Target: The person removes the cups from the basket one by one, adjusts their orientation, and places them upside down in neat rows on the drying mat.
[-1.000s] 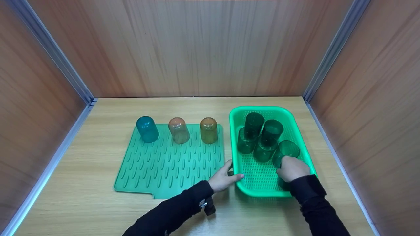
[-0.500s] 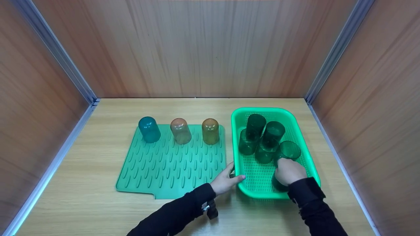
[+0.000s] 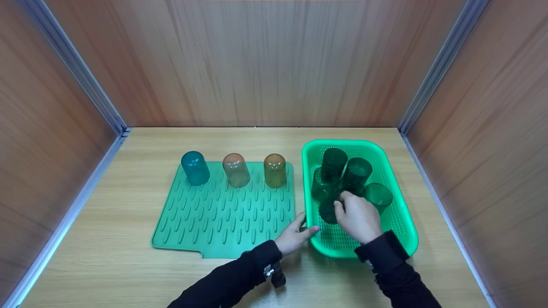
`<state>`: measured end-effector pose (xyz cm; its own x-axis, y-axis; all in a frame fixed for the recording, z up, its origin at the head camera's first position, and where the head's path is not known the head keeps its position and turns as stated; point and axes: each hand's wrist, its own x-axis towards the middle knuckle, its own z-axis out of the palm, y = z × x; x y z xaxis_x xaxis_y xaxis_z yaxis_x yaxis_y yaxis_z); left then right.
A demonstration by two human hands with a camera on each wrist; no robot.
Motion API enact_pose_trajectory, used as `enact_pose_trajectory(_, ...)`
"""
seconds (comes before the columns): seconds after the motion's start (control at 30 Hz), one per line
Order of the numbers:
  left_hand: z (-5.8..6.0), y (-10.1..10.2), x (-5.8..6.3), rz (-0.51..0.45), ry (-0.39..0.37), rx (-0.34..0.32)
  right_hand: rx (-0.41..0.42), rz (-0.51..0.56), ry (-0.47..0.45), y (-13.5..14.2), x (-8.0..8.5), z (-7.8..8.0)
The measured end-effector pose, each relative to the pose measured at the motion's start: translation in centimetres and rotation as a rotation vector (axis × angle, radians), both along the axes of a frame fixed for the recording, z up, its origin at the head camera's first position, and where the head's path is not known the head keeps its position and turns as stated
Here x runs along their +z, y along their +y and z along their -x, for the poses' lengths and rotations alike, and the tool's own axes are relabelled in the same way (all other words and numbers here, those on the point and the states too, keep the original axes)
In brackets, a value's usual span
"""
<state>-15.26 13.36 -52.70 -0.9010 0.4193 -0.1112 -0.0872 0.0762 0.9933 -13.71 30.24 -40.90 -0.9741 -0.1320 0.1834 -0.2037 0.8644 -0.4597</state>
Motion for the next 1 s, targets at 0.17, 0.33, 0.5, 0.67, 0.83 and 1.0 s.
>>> enact_pose_trajectory(0.17,0.0,0.1,-0.1,-0.004,-0.058,0.044,-0.007,0.11,0.156,-2.2,-0.4,-0.3)
enact_pose_trajectory(0.33,-0.1,-0.1,0.0,-0.131,-0.069,0.11,-0.013,0.209,0.263,-4.1,-0.8,-0.6)
enact_pose_trajectory(0.5,0.0,-1.4,0.9,-0.434,-0.165,0.156,0.012,0.277,0.317,-5.5,-1.3,-0.8)
enact_pose_trajectory(0.67,0.5,-3.4,2.1,-0.569,-0.171,0.157,0.06,0.371,0.312,-6.7,-2.1,-1.2)
enact_pose_trajectory(0.83,1.0,-5.2,2.9,-0.642,-0.154,0.177,0.09,0.464,0.27,-8.4,-2.5,-1.7)
enact_pose_trajectory(1.0,1.1,-6.4,3.1,-0.645,-0.138,0.185,0.107,0.513,0.275,-10.3,-1.6,-2.8)
